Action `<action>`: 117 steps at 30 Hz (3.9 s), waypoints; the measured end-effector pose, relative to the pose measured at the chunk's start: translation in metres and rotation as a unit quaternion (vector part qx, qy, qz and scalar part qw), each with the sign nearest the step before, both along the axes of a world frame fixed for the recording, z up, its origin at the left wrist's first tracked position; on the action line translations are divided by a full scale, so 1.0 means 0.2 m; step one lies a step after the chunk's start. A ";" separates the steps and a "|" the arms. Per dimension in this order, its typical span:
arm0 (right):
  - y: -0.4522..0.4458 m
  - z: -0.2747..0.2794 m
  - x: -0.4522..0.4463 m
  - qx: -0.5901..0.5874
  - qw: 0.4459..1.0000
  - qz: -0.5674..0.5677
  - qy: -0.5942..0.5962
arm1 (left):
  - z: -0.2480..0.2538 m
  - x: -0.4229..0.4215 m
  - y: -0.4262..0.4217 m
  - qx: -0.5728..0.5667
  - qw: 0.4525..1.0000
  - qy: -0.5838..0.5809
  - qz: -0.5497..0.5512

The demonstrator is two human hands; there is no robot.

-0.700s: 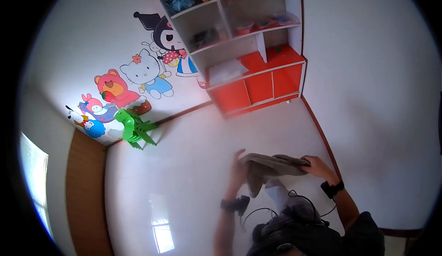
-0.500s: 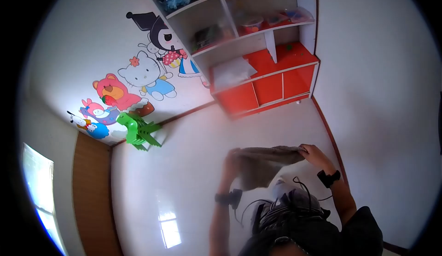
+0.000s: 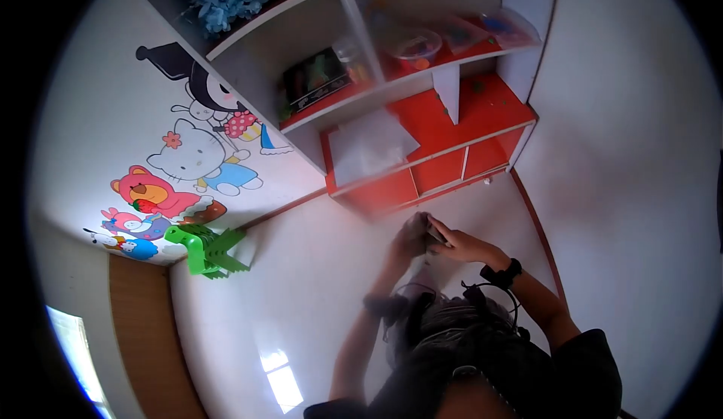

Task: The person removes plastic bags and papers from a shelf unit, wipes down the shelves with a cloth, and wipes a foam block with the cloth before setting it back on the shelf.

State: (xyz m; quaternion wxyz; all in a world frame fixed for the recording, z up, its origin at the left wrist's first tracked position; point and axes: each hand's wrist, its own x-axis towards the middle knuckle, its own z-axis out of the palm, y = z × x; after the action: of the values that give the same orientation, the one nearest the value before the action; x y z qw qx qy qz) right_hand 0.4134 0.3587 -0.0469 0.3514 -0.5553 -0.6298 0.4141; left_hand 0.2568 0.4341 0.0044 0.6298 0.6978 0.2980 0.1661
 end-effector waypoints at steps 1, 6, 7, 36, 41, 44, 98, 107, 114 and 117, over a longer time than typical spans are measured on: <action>0.07 -0.02 0.03 0.011 1.000 -0.009 0.015 | -0.24 0.07 0.11 -0.025 0.997 -0.072 -0.015; 0.36 0.07 0.32 0.089 0.991 -0.101 -0.006 | -0.30 0.41 0.42 -0.235 0.959 -0.090 -0.127; 0.40 0.02 0.40 0.066 0.992 -0.112 -0.003 | -0.15 0.50 0.49 -0.300 0.933 -0.070 -0.188; 1.35 -0.19 1.82 -0.055 0.997 -0.049 0.019 | -0.34 1.62 1.49 0.054 0.983 0.177 0.008; 1.07 -0.74 1.97 -0.229 0.940 -0.231 -0.099 | -0.79 1.61 1.62 0.024 0.984 0.171 0.042; 0.97 -0.78 2.02 -0.268 0.903 -0.306 -0.139 | -1.07 1.57 1.69 -0.001 0.980 0.177 0.093; 1.82 -1.17 2.81 0.048 0.938 -0.326 -0.104 | -1.47 1.96 1.13 0.406 0.759 0.400 0.315; 1.13 -0.55 2.34 -0.011 0.994 -0.072 0.086 | -1.03 2.40 0.98 -0.422 0.857 -0.168 0.242; 1.01 -0.16 2.24 0.206 0.957 -0.111 -0.174 | -0.55 2.51 0.87 -0.581 0.739 -0.264 0.217; 0.96 -0.04 2.21 0.215 0.960 -0.124 -0.130 | -0.48 2.45 0.81 -0.583 0.741 -0.275 0.188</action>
State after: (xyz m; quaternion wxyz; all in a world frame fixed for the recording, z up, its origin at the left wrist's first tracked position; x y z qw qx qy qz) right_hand 0.8554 0.5502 -0.0544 0.4260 -0.5893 -0.6707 0.1463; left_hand 0.7475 0.5966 -0.0917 0.9242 0.0486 0.2756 0.2597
